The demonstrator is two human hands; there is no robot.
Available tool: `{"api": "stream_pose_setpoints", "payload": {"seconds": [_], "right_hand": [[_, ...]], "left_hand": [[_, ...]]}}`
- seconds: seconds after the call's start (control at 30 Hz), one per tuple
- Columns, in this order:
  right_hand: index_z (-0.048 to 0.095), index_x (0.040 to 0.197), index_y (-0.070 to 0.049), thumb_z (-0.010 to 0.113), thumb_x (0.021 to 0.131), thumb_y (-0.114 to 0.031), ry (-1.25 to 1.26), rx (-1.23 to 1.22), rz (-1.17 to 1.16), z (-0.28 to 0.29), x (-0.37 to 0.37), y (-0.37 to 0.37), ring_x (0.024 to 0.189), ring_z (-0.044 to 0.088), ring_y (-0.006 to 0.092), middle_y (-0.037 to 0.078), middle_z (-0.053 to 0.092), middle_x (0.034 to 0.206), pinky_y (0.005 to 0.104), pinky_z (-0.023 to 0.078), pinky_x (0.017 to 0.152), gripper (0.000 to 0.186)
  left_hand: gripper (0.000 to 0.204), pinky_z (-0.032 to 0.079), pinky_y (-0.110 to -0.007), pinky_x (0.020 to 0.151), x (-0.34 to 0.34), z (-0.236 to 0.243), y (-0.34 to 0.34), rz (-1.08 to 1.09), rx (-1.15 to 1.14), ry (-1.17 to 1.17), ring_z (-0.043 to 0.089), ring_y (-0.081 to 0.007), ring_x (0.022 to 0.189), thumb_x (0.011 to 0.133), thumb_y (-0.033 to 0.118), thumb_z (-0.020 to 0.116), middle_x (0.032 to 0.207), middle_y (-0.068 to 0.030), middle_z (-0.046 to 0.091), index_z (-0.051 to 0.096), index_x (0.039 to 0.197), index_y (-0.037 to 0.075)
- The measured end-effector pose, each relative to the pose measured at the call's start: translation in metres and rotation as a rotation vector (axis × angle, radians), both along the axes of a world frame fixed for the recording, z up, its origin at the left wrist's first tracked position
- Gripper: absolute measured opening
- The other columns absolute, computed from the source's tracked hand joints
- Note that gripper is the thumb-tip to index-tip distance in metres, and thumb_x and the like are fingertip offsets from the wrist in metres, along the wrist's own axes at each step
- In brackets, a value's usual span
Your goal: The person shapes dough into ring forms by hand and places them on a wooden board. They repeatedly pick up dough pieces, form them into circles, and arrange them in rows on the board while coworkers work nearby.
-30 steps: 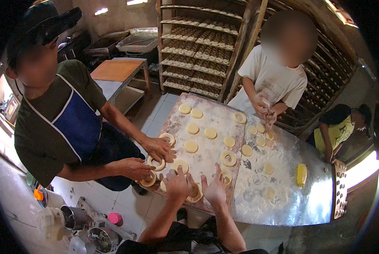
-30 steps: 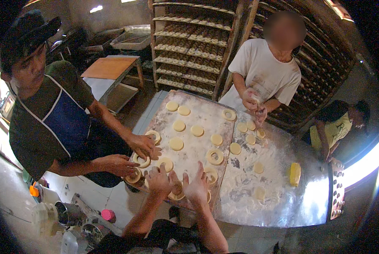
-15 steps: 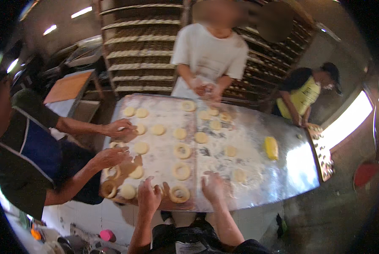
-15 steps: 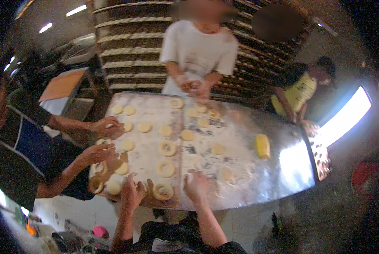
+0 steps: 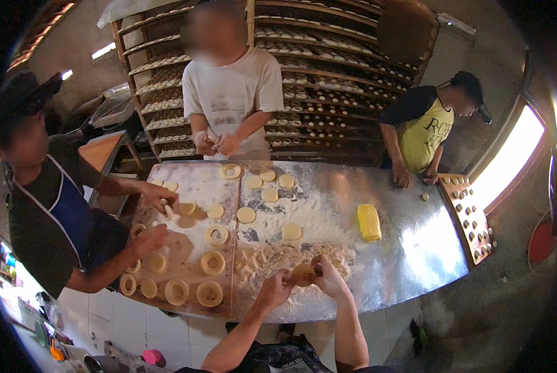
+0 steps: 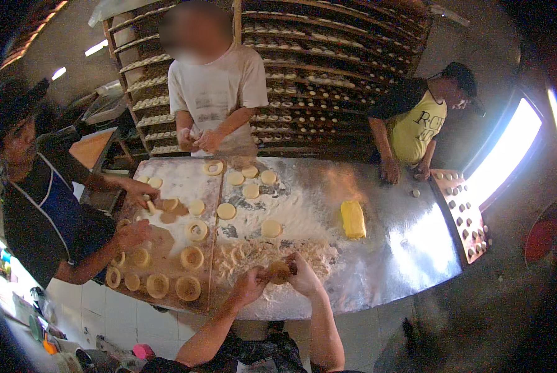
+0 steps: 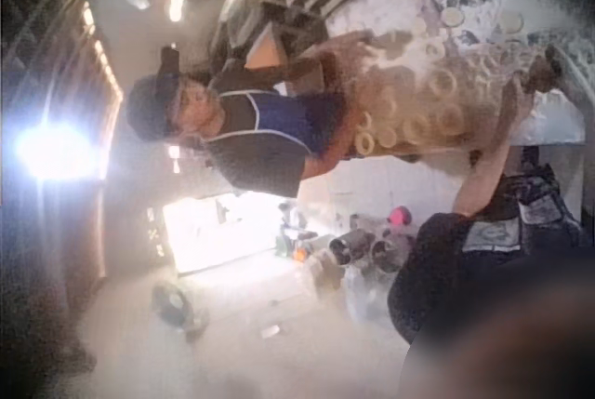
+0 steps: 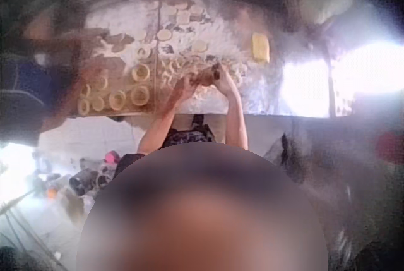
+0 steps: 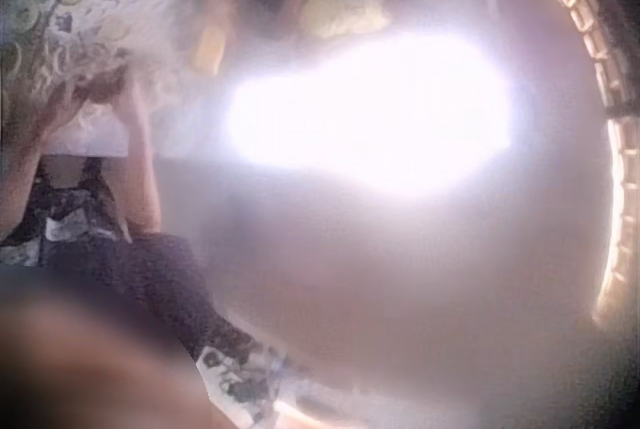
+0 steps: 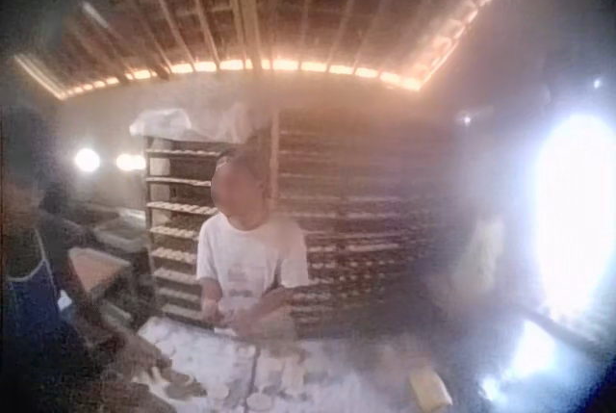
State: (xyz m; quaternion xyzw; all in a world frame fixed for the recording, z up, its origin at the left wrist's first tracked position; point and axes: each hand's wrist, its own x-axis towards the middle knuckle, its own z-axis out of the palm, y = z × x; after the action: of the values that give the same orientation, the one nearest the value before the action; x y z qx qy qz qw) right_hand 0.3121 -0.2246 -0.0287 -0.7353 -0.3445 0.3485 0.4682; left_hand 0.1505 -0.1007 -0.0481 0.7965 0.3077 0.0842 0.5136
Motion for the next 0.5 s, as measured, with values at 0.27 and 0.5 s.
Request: {"api": "stream_pose_setpoints", "payload": {"seconds": [0.27,0.5], "right_hand": [[0.041,0.133,-0.005,0.061,0.083,0.01,-0.625,-0.007,-0.15,0.018,-0.017,-0.004,0.103,0.063,0.0255,0.012,0.06,0.11,0.0351,0.05,0.088,0.056],[0.043,0.138,-0.007,0.054,0.095,-0.014,0.767,0.535,0.199,-0.014,-0.013,-0.009,0.106,0.061,0.0184,0.011,0.06,0.115,0.0302,0.046,0.088,0.045]], "left_hand": [[0.024,0.052,-0.041,0.077,0.014,0.043,-0.039,0.056,0.05,-0.167,0.068,-0.0287,0.083,0.082,0.009,0.073,0.086,-0.0156,0.068,0.065,0.103,0.001],[0.043,0.052,-0.037,0.084,0.019,0.025,-0.048,0.358,-0.017,-0.443,0.063,-0.0264,0.091,0.085,-0.005,0.055,0.099,-0.0119,0.058,0.049,0.128,-0.001]]}}
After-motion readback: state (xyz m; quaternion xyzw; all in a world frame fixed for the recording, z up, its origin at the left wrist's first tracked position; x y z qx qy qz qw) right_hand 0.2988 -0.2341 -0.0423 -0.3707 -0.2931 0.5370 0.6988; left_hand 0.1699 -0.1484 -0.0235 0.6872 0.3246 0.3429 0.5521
